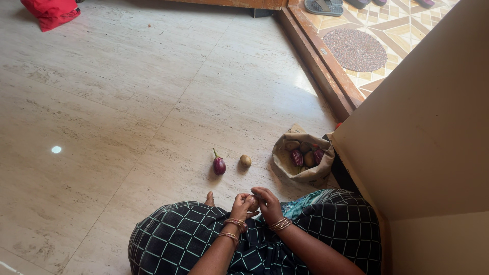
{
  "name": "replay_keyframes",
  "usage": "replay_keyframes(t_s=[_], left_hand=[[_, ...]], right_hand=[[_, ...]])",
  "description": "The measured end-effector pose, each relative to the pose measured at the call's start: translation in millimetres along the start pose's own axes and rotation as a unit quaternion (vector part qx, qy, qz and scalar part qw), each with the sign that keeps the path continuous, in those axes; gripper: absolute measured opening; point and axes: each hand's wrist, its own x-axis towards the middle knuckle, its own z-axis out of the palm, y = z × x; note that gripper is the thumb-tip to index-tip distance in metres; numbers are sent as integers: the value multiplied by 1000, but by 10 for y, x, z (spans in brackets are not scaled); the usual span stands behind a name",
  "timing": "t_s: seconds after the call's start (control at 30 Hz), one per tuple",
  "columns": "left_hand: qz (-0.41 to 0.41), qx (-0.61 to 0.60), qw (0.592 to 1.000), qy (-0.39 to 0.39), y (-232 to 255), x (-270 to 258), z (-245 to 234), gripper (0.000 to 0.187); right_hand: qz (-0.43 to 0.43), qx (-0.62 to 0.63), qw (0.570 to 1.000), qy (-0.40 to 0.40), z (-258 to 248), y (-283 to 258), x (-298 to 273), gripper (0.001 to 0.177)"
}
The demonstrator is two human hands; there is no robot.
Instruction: The person sits on the floor and peels potatoes and eggplants using a small knife. They handle the vegetables one at a time, removing the skin and placing the peeled items on the floor next to a sack of produce.
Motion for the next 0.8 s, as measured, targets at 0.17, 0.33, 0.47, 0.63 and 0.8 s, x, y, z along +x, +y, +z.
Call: replay_keyframes(t_s=[0.17,0.33,0.47,0.63,0.8], left_hand=[[41,-50,996,60,45,8,0,32],[67,-107,986,105,224,-11,-29,33],[22,-18,998,48,166,-61,19,34],[22,-10,1000,16,106,-81,27,33],[88,-145,979,110,234,-11,-33,38]], right_hand=[[27,-29,999,-28,-4,13,-39,46],[-28,-51,996,-62,15,-16,-73,44],[16,14,1000,-4,-3,81,6,39],[5,51,999,7,-39,65,-1,39],[-19,-37,998,-44,-13,-49,-46,41]])
